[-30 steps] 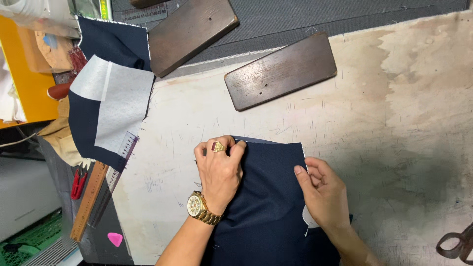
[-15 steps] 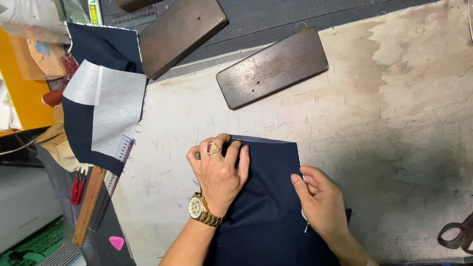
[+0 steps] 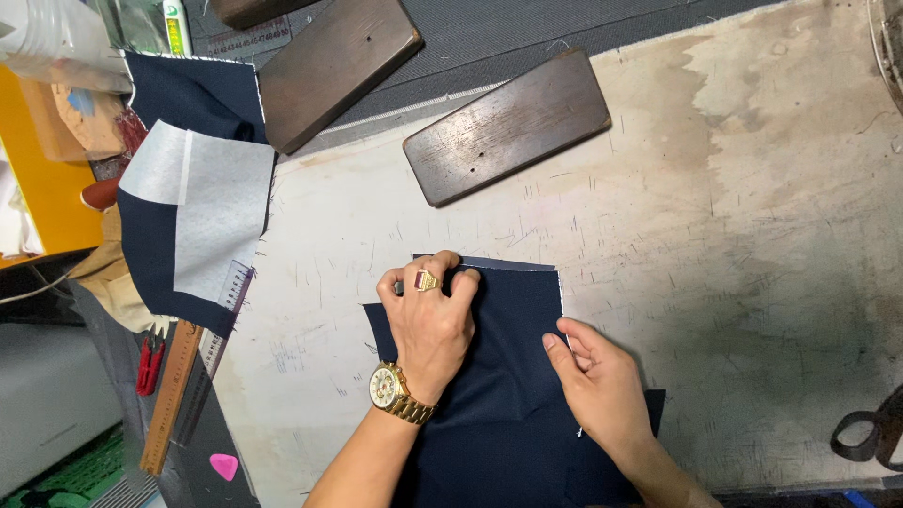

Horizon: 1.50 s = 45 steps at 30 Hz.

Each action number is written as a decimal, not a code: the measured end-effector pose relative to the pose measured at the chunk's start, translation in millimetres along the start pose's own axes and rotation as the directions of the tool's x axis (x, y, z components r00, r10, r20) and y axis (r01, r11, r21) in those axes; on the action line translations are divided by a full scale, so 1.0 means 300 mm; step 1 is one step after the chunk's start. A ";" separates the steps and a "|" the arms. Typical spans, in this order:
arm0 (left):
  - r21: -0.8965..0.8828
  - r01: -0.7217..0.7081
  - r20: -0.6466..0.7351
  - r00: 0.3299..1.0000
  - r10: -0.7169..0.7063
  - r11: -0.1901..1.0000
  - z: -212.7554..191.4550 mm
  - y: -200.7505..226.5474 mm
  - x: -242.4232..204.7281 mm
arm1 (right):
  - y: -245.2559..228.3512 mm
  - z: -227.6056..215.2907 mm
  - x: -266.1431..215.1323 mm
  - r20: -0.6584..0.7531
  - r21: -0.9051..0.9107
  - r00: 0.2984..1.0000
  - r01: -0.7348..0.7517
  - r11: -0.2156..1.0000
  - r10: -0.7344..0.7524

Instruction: The person marks fabric using a ruler and chalk, then cuts along the marked lines with shears, and finally folds the fabric sections on a workbench.

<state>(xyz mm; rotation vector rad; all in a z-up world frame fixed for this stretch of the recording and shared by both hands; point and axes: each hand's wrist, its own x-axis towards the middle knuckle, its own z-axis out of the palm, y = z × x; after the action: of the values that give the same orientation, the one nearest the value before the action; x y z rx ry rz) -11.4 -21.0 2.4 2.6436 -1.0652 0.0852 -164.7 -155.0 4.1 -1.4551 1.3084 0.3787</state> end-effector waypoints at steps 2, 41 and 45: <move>0.016 -0.015 0.043 0.999 0.014 1.000 0.009 0.004 -0.004 | -0.019 -0.006 -0.014 0.042 -0.011 0.998 -0.044 0.999 0.045; -0.025 -0.079 0.063 0.995 0.080 0.997 -0.013 0.086 0.050 | 0.088 0.048 -0.031 0.129 0.068 0.991 -0.057 0.996 0.048; 0.009 -0.054 0.041 0.998 0.053 0.999 -0.021 0.115 0.058 | 0.126 0.065 -0.022 0.121 0.095 0.993 -0.013 0.995 0.002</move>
<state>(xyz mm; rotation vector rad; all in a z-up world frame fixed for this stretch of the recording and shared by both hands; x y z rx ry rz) -22.3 -54.3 19.6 2.6367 -1.1522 0.0477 -191.2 -127.7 -16.4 -1.3275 1.2185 0.3979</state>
